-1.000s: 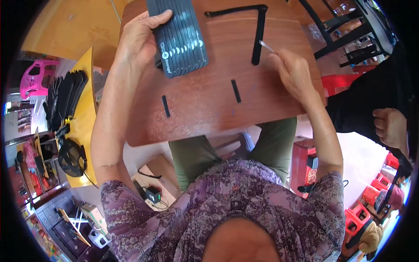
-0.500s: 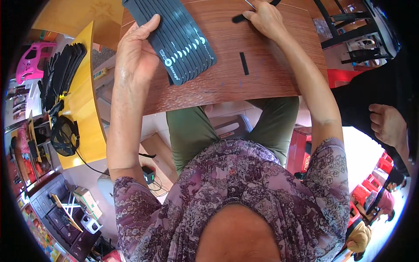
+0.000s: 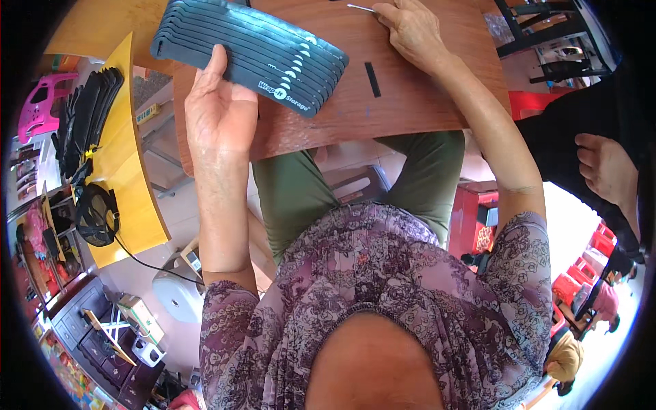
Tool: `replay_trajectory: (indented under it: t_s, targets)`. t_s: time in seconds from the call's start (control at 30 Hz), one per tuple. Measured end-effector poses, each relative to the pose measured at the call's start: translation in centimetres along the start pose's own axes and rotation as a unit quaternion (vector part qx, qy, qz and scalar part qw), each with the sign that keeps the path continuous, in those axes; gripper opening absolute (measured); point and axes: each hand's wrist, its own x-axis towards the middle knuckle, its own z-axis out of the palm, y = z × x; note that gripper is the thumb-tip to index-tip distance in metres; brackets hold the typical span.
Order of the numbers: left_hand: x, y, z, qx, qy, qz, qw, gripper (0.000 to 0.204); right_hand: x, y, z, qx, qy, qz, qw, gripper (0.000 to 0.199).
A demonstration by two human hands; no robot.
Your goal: Assembling and organizing cable storage straps at a desk.
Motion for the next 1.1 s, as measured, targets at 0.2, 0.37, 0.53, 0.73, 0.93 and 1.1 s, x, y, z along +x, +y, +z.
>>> replay_trajectory:
  t_s: [0.2,0.37,0.53,0.73,0.93,1.1]
  targets:
    - [-1.9,-1.6,-0.5,-0.034,0.013,0.004,0.999,0.023,-0.7,-1.6,-1.1,-0.113,-0.067,-0.006,0.991,0.024]
    - [-3.1,-2.3,-0.9,-0.051,0.021,-0.005,0.998,0.024,-0.8,-0.9,-0.6,-0.118,-0.077,-0.005,0.99,0.023]
    - [-3.9,-2.6,-1.0,-0.064,0.026,-0.011,0.998,0.025,-0.1,-0.5,0.0,-0.102,-0.035,0.0,0.994,0.018]
    - [-3.9,-2.8,-1.3,-0.067,0.03,-0.007,0.997,0.026,0.6,-2.3,-1.3,-0.058,0.069,-0.014,0.996,0.017]
    - [-3.4,-3.4,-1.4,-0.078,0.032,-0.015,0.996,0.025,-2.3,-8.8,-4.9,0.421,0.014,0.243,0.874,0.03]
    - [-3.8,-4.1,-1.1,-0.069,0.027,-0.027,0.997,0.024,-4.4,-11.7,-5.9,0.52,-0.051,0.348,0.778,0.023]
